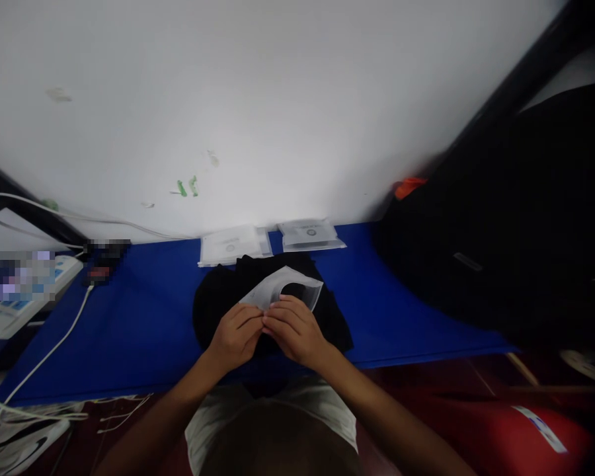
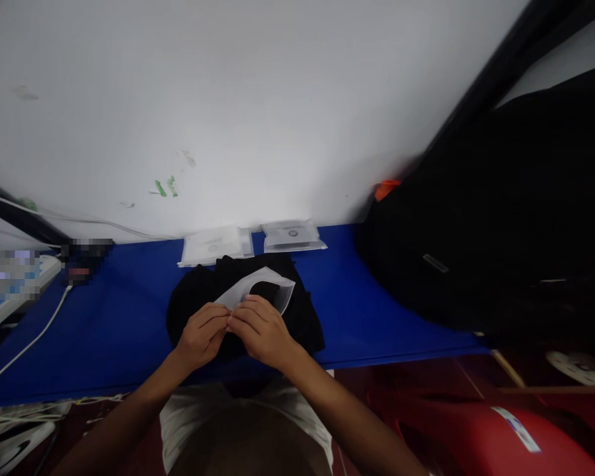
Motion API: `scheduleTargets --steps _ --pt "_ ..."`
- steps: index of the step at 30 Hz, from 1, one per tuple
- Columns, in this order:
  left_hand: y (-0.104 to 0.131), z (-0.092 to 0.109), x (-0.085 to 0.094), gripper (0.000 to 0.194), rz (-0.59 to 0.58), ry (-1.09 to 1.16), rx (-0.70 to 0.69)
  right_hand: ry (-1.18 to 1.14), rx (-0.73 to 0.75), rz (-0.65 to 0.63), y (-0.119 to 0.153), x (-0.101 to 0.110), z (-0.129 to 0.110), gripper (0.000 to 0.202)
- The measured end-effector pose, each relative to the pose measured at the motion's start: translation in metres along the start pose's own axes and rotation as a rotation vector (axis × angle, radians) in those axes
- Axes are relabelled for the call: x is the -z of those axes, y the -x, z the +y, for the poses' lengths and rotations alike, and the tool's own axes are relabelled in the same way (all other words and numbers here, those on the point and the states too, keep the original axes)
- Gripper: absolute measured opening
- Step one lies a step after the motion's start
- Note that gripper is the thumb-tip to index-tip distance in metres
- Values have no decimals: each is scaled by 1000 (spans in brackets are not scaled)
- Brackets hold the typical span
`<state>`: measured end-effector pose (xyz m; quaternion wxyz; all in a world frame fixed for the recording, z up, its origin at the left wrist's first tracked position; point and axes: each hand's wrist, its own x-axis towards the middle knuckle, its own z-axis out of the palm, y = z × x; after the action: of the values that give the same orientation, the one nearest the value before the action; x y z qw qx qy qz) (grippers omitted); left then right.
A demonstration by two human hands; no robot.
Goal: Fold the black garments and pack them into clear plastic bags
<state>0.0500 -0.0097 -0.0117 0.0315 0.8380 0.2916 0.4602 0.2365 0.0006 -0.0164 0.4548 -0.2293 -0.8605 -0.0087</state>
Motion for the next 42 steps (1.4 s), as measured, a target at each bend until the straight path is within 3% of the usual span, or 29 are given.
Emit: scheduleTargets --steps 7,12,17,22,27,31,33,36,39,42 --pt "7 -3 -2 16 133 29 142 -27 -12 -62 -5 -7 19 16" --pt "9 -6 17 14 245 -10 196 107 -26 -140 -3 20 57 16" --pt "7 -8 33 11 306 -34 247 154 -153 -136 14 40 88 12" --pt "15 -3 26 11 222 105 275 92 -265 -307 21 35 76 22" --pt "20 -1 20 14 147 196 241 49 -167 -521 -2 23 50 63" --pt "24 -3 19 11 156 184 299 37 -99 -623 -21 9 43 67" --pt "28 -5 20 10 147 111 372 48 -71 -623 -26 7 47 61" --pt "39 -8 25 35 77 -11 506 98 -14 -528 -32 18 58 59" --pt "51 -11 32 48 -141 -81 548 237 12 -363 -39 35 80 61" --pt "59 -14 39 55 -409 -120 491 466 -75 -263 -45 43 116 60"
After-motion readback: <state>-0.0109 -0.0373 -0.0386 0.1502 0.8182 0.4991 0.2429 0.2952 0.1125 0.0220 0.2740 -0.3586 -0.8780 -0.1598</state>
